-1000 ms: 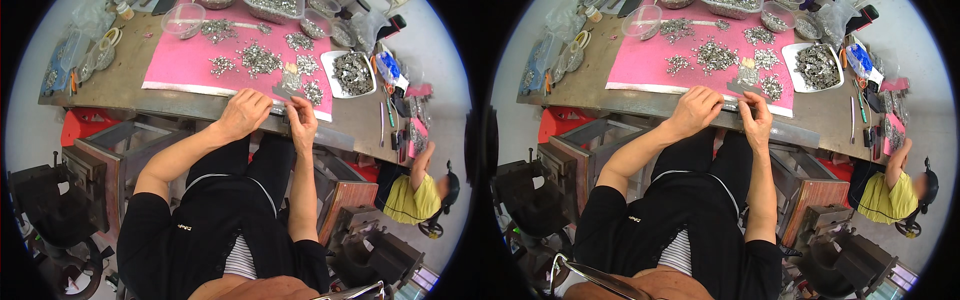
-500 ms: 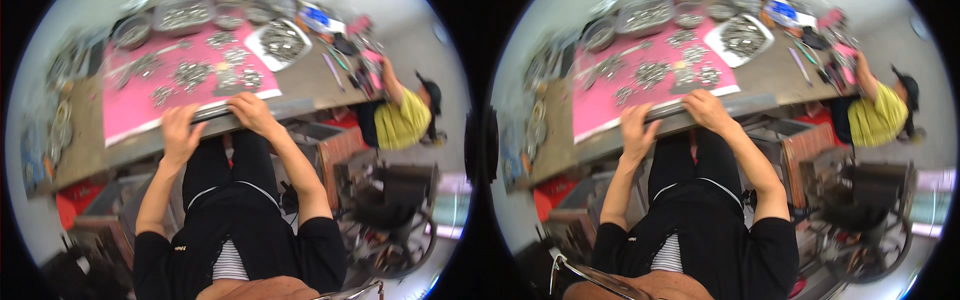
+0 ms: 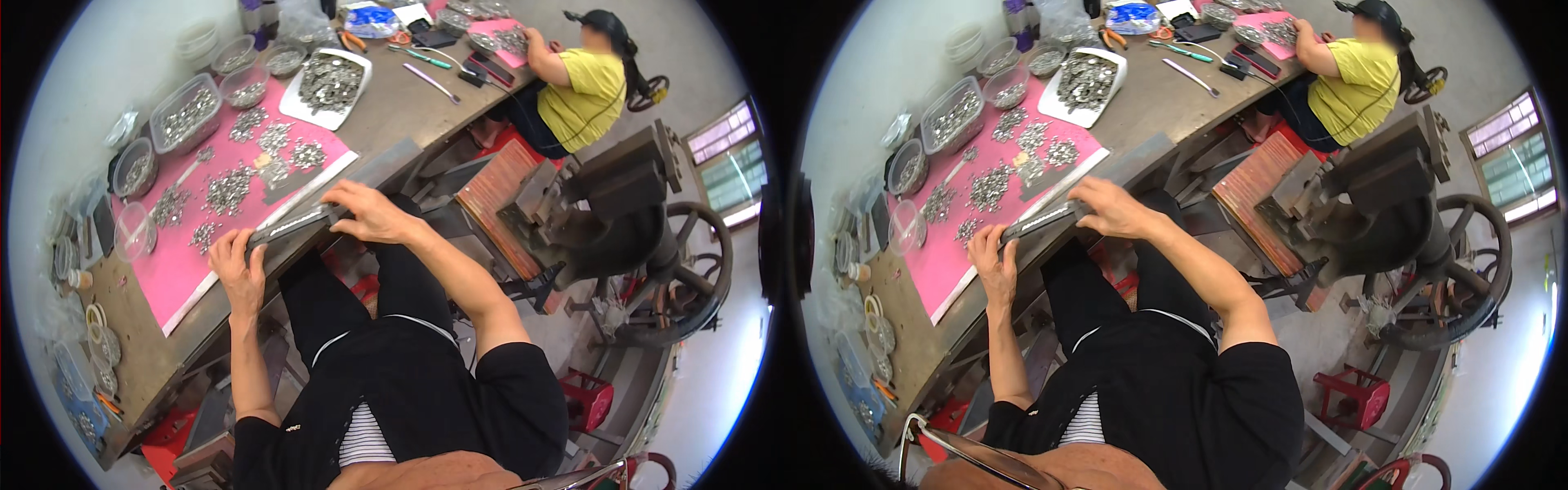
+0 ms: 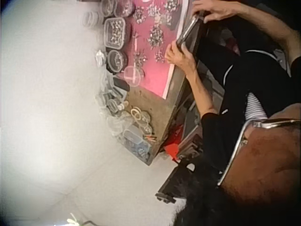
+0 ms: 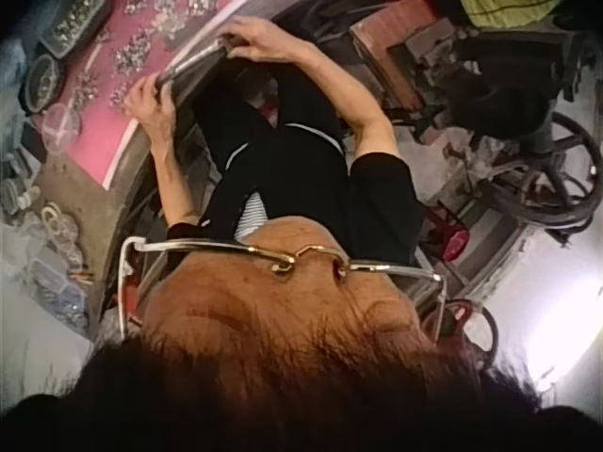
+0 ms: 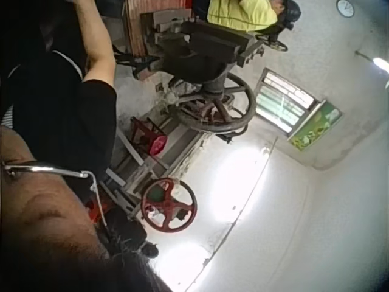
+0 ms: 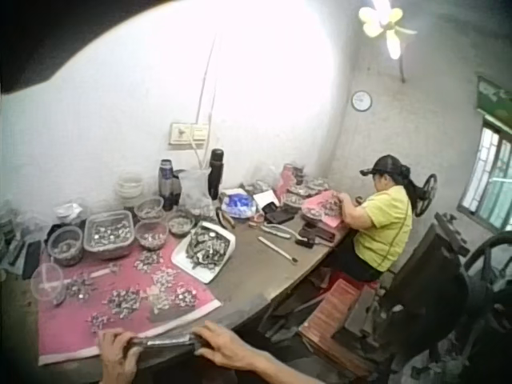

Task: Assembling small metal decorative components using a jig and a manual pressing machine.

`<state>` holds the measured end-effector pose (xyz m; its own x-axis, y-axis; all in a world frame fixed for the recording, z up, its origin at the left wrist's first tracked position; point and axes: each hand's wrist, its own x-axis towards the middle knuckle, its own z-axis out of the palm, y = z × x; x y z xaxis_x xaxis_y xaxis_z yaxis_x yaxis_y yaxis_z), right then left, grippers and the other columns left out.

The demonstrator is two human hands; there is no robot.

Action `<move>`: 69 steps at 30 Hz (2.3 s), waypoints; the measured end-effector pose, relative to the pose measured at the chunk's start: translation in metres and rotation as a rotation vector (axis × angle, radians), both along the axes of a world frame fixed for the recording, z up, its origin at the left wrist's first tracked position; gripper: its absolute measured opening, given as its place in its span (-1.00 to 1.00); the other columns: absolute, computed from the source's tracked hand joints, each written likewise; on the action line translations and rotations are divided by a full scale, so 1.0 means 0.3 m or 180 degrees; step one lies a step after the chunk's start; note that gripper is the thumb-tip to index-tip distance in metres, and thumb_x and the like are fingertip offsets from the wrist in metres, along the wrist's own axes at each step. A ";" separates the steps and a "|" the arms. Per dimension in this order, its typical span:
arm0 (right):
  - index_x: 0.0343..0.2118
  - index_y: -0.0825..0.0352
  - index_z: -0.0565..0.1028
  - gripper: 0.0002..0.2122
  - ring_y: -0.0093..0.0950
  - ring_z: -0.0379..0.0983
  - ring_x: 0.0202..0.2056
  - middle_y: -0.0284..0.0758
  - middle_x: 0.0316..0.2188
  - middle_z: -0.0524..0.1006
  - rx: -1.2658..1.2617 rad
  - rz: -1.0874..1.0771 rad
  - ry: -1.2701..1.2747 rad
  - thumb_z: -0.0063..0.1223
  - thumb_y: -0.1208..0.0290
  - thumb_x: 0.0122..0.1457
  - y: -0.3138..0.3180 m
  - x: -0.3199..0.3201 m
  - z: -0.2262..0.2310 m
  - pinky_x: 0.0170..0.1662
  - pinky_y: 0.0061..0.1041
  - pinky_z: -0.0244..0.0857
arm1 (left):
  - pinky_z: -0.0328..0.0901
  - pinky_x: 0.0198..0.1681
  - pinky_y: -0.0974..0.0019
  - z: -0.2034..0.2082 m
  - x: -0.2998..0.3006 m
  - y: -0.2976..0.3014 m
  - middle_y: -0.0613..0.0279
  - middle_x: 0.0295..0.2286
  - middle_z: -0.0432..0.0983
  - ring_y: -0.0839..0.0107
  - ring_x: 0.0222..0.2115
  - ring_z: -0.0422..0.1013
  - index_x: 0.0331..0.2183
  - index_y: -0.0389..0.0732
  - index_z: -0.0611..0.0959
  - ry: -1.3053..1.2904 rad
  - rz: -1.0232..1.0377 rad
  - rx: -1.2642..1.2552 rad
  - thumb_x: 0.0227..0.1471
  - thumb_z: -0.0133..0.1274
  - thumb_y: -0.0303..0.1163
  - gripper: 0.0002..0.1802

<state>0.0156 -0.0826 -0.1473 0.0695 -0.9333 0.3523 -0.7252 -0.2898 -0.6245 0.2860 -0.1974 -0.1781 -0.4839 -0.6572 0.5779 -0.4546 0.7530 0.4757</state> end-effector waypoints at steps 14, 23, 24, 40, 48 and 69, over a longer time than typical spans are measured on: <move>-0.26 0.39 0.48 -0.62 -0.37 0.43 -0.34 -0.26 -0.37 0.43 -0.0426 -0.3927 0.0035 0.43 0.46 -0.13 0.988 -0.354 0.086 -0.22 -0.43 0.35 | 0.28 0.08 0.38 0.041 -1.425 0.511 0.22 -0.07 0.51 0.49 -0.06 0.41 0.14 -0.29 0.48 0.0064 -0.4030 0.2906 0.19 0.00 -0.52 -0.54; -0.46 0.29 0.42 -0.58 -0.32 0.33 -0.42 -0.36 -0.54 0.42 -0.0310 -0.4346 0.0314 0.55 0.25 -0.21 0.924 -0.432 -0.005 -0.25 -0.32 0.24 | 0.27 0.11 0.26 0.017 -1.707 0.795 -0.01 -0.06 0.58 0.26 0.02 0.44 0.08 -0.26 0.55 -0.0258 -0.4470 0.3222 0.20 -0.09 -0.49 -0.59; -0.45 0.29 0.44 -0.60 -0.32 0.35 -0.39 -0.37 -0.51 0.45 -0.0327 -0.4343 0.0438 0.53 0.26 -0.18 0.929 -0.432 -0.018 -0.21 -0.32 0.23 | 0.27 0.11 0.25 0.029 -1.706 0.806 -0.03 -0.05 0.57 0.23 0.03 0.44 0.09 -0.26 0.54 -0.0234 -0.4504 0.2990 0.21 -0.09 -0.49 -0.59; -0.28 0.47 0.41 -0.87 -0.44 0.45 -0.42 -0.20 -0.45 0.51 -0.3561 -0.6019 0.0251 0.14 0.64 0.16 1.543 -0.145 0.263 -0.21 -0.38 0.43 | -0.39 0.38 -0.23 0.001 -1.379 0.689 -0.03 0.35 -0.02 0.11 0.39 -0.15 0.33 -0.31 0.15 -0.0650 -0.4739 0.1628 -0.15 0.32 0.19 0.23; -0.22 0.44 0.40 -0.77 -0.53 0.37 -0.61 -0.33 -0.62 0.40 -0.1863 -0.6328 0.0028 0.21 0.45 0.19 1.615 -0.116 0.740 -0.48 -0.52 0.31 | -0.35 0.37 -0.26 0.002 -1.407 0.713 -0.10 0.31 0.08 0.05 0.38 -0.10 0.30 -0.37 0.19 -0.0535 -0.4756 0.1182 -0.18 0.34 0.19 0.24; -0.10 0.49 0.35 -0.75 -0.54 0.38 -0.61 -0.27 -0.54 0.46 -0.2761 -0.6037 0.1259 0.08 0.61 0.19 1.514 -0.134 0.443 -0.47 -0.54 0.37 | -0.34 0.38 -0.25 0.022 -1.500 0.748 -0.06 0.30 0.13 0.07 0.37 -0.08 0.27 -0.35 0.26 -0.0671 -0.4618 0.0831 -0.19 0.32 0.23 0.20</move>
